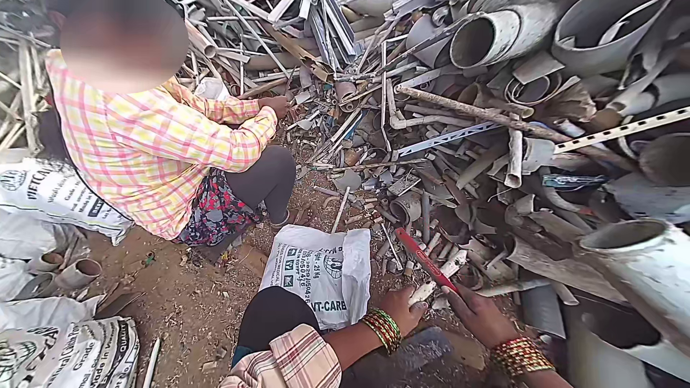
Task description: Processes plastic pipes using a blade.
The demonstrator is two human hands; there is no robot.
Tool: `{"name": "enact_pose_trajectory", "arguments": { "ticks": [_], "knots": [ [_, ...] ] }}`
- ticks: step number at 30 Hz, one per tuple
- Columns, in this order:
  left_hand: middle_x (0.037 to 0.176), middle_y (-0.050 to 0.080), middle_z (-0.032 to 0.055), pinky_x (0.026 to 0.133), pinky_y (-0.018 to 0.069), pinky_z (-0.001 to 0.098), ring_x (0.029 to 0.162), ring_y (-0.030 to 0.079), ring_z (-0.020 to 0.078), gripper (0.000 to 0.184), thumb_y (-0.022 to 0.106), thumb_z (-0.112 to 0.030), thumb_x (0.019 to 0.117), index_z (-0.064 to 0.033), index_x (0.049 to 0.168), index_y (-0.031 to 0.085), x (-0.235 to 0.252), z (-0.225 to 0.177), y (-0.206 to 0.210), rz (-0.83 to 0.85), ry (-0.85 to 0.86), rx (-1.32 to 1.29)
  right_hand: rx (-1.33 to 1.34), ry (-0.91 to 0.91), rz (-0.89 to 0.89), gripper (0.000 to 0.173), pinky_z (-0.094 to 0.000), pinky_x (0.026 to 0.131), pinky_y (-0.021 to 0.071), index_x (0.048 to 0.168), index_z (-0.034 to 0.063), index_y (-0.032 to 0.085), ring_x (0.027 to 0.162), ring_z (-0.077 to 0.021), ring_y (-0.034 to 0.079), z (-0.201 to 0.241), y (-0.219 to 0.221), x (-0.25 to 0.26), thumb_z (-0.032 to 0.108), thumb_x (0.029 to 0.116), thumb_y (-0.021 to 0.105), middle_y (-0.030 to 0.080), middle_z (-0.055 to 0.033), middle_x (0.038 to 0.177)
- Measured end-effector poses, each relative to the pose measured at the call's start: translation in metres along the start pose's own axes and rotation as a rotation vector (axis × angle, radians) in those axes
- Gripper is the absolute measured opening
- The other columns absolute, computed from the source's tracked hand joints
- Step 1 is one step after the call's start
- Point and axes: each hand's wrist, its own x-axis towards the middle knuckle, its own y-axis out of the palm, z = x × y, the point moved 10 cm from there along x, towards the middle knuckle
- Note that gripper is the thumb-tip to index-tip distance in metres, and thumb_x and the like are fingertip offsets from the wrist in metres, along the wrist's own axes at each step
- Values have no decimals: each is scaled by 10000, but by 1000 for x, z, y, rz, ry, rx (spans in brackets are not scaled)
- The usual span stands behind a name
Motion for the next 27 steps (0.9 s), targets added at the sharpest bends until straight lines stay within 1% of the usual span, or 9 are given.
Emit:
{"name": "enact_pose_trajectory", "arguments": {
  "ticks": [5,7,8,11,14,17,23,26,27],
  "knots": [
    [1363,573,328,1121,408,540,1292,569,429,532,469,-274,1101,55,1513,398,-1,-4,-8,-28,-3,7,166,-2,-281,489,-550,644,473,1038,-89,635,642,-326,593,-13,-35,-3,322,1101,377,593,-190,720],
    [1374,570,320,1126,403,542,1303,563,426,534,469,-279,1102,43,1522,394,2,1,-15,-59,-28,-10,301,119,-342,518,-514,694,482,1112,-105,635,684,-279,591,-19,-44,-8,325,1126,346,613,-189,780],
    [1377,569,315,1126,403,542,1305,561,422,529,467,-277,1102,40,1519,398,3,4,-17,-70,-39,-14,349,180,-333,504,-432,692,507,1163,-77,621,683,-204,595,-24,-43,-9,329,1133,324,614,-137,801],
    [1393,560,310,1140,389,532,1325,547,413,518,461,-274,1103,46,1508,412,7,10,-21,-77,-71,-12,536,260,-296,407,-308,697,512,1287,-53,560,695,-98,589,-34,-35,-7,251,1133,337,614,-77,863],
    [1389,564,306,1132,397,541,1319,553,411,520,456,-291,1104,49,1495,424,13,13,-17,-72,-73,9,677,281,-323,345,-198,602,497,1284,-33,538,613,-24,561,-35,-33,-8,201,1130,337,566,-2,785],
    [1395,559,307,1132,398,540,1326,548,409,530,466,-304,1101,50,1493,425,12,11,-16,-64,-81,19,690,302,-344,379,-204,592,447,1278,-37,557,612,-24,511,-34,-34,-11,251,1129,360,525,-4,790],
    [1389,559,315,1130,398,545,1322,548,416,523,469,-293,1100,66,1479,434,11,12,-16,-70,-92,14,564,285,-335,490,-292,542,434,952,-22,604,525,-85,470,-43,-31,-5,378,1119,377,478,-4,647],
    [1387,560,316,1132,395,545,1319,549,418,516,474,-291,1099,64,1472,446,13,15,-15,-71,-86,14,469,253,-292,403,-294,518,445,924,-23,600,494,-92,474,-39,-29,-3,335,1084,508,484,-10,617],
    [1389,557,319,1135,391,547,1321,546,422,517,480,-285,1097,65,1474,444,13,15,-15,-74,-81,9,435,251,-272,363,-359,566,452,967,-58,609,536,-140,486,-38,-29,-3,297,1044,602,509,-61,659]
  ]
}}
